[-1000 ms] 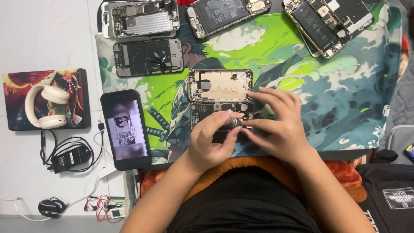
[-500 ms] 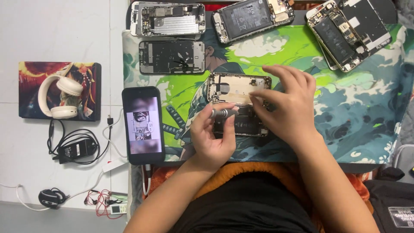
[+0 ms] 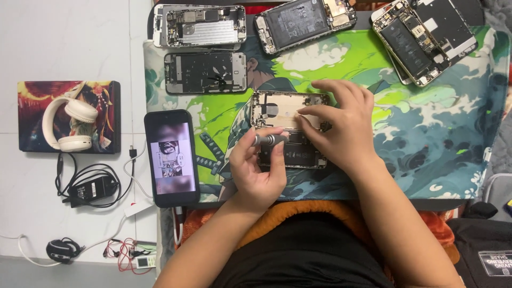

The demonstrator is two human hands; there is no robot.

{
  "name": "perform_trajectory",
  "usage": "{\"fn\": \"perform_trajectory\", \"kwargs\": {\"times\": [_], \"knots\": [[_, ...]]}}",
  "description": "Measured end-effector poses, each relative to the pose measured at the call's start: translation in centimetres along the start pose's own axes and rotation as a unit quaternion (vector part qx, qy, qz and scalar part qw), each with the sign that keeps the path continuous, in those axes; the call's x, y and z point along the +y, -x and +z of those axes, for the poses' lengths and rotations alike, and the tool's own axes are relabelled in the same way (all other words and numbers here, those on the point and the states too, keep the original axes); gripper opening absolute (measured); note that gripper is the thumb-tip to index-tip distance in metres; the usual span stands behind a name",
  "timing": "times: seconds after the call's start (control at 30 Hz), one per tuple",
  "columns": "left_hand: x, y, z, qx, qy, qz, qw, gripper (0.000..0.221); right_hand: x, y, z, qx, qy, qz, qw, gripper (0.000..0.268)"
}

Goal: Disassembling a smartphone by removing internal screws using a small screwdriver to extract parts.

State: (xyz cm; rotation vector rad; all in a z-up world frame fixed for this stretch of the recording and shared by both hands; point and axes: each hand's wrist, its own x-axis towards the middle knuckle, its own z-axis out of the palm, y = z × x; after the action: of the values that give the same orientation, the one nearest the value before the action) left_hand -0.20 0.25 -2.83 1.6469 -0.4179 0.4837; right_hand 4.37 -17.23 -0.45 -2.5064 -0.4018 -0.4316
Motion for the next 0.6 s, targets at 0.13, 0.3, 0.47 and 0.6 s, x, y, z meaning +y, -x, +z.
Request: {"fn": "perform_trajectory", "kwargs": {"times": [0.13,0.3,0.47,0.6], "knots": [[-0.1,0.0,0.0,-0.001,-0.007,0.008,1.0,0.069,0.2,0.2,0.1,0.0,-0.002,0.004,1.0,0.012],[-0.1,-0.1,-0.1,-0.007,-0.011,0.0,1.0,0.069,0.3,0.4,-0.7,0.027,-0.037,0.016,0.999,0.011],[-0.3,0.1,-0.1,-0.014,-0.014,-0.012,1.0,0.068,0.7,1.9,-3.1,0.065,-0.094,0.041,0.993,0.004],[-0.4,-0.2,0.4,-0.03,-0.026,-0.008,0.999,0.063,2.5,4.6,-3.8,-0.01,-0.128,0.03,0.991,0.031]]}}
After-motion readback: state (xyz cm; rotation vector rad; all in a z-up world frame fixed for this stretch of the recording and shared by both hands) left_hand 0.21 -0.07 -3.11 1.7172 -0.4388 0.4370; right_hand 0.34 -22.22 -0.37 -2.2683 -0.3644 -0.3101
